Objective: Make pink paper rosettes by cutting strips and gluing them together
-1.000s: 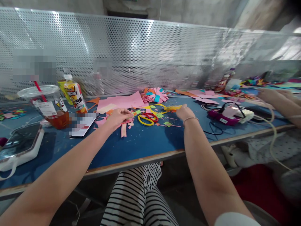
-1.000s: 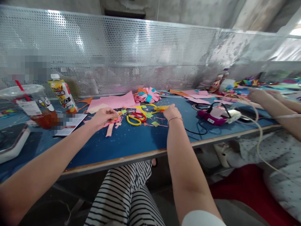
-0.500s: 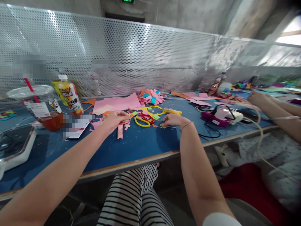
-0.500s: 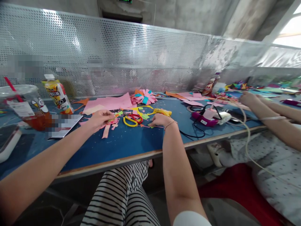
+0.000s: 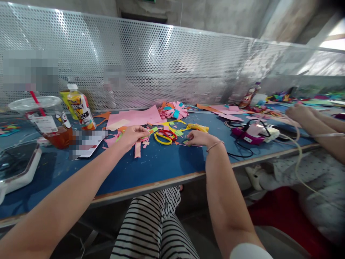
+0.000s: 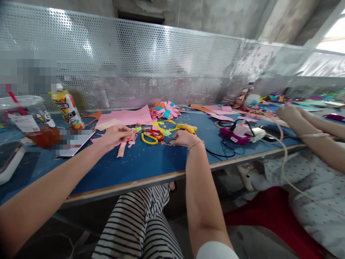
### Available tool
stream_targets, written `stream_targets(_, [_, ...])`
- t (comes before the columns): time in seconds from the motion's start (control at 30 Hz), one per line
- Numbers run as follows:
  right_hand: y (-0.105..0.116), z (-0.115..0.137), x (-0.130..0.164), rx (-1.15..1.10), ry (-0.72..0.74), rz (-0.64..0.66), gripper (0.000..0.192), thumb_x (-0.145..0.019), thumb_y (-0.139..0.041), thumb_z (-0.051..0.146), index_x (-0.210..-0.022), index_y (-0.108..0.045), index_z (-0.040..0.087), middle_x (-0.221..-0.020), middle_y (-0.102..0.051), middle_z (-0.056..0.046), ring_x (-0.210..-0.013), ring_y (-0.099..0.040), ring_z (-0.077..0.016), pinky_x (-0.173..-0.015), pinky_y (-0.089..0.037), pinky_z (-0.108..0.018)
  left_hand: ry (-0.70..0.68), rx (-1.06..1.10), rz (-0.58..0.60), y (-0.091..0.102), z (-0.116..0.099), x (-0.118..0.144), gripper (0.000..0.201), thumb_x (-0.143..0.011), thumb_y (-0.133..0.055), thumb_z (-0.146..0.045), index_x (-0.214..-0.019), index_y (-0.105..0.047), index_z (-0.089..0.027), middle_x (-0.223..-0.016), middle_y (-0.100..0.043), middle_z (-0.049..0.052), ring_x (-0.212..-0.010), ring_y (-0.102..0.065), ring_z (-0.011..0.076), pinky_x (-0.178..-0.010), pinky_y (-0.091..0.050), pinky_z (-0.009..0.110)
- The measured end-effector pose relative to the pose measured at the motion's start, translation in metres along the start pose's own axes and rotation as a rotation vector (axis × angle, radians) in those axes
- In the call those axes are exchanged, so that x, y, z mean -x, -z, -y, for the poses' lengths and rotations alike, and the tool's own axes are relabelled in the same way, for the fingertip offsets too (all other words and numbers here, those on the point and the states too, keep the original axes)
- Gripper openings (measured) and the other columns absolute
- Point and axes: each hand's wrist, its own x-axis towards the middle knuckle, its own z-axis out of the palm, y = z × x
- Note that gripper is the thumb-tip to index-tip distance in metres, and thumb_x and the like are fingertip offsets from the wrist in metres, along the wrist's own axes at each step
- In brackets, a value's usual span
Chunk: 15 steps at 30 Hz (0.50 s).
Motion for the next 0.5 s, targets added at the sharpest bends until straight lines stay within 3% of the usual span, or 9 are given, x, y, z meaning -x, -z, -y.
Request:
stream_targets(0.13, [0.000, -0.007, 0.018, -0.034, -0.093, -0.029, 0.032, -0.074, -0.055, 0.042, -0.087, -0.064, 0.013, -0.083, -0.065, -0.007, -0.074, -0.057, -0.0164, -0.063, -0.042, -0.025, -0.011, 0.002, 0.006, 0.003, 0.004, -0.002, 0.030, -0.052, -0.078, -0.032, -0.069, -0.061, -0.013, -0.061, -0.059, 0.001, -0.054, -0.054, 0.0079, -0.051, -0.041, 0.022])
stream_targets(0.23, [-0.003, -0.012, 0.033, -0.055, -0.058, -0.066, 0.032, -0.070, -0.061, 0.033, -0.094, -0.062, 0.011, -0.093, -0.065, -0.010, -0.082, -0.059, -0.0175, -0.070, -0.044, -0.025, -0.006, 0.011, 0.022, 0.003, 0.004, -0.003, 0.033, -0.049, -0.079, -0.033, -0.068, -0.060, -0.013, -0.061, -0.059, 0.002, -0.056, -0.056, 0.0094, -0.053, -0.043, 0.023])
stream_targets(0.5, [0.001, 0.006, 0.040, 0.046, -0.012, 0.090, 0.017, -0.073, -0.051, 0.013, -0.079, -0.067, 0.012, -0.082, -0.068, -0.009, -0.073, -0.061, -0.0163, -0.061, -0.042, -0.023, -0.011, -0.044, 0.047, 0.006, 0.009, -0.005, 0.030, -0.054, -0.077, -0.034, -0.071, -0.061, -0.015, -0.066, -0.062, 0.003, -0.060, -0.059, 0.0111, -0.054, -0.043, 0.022])
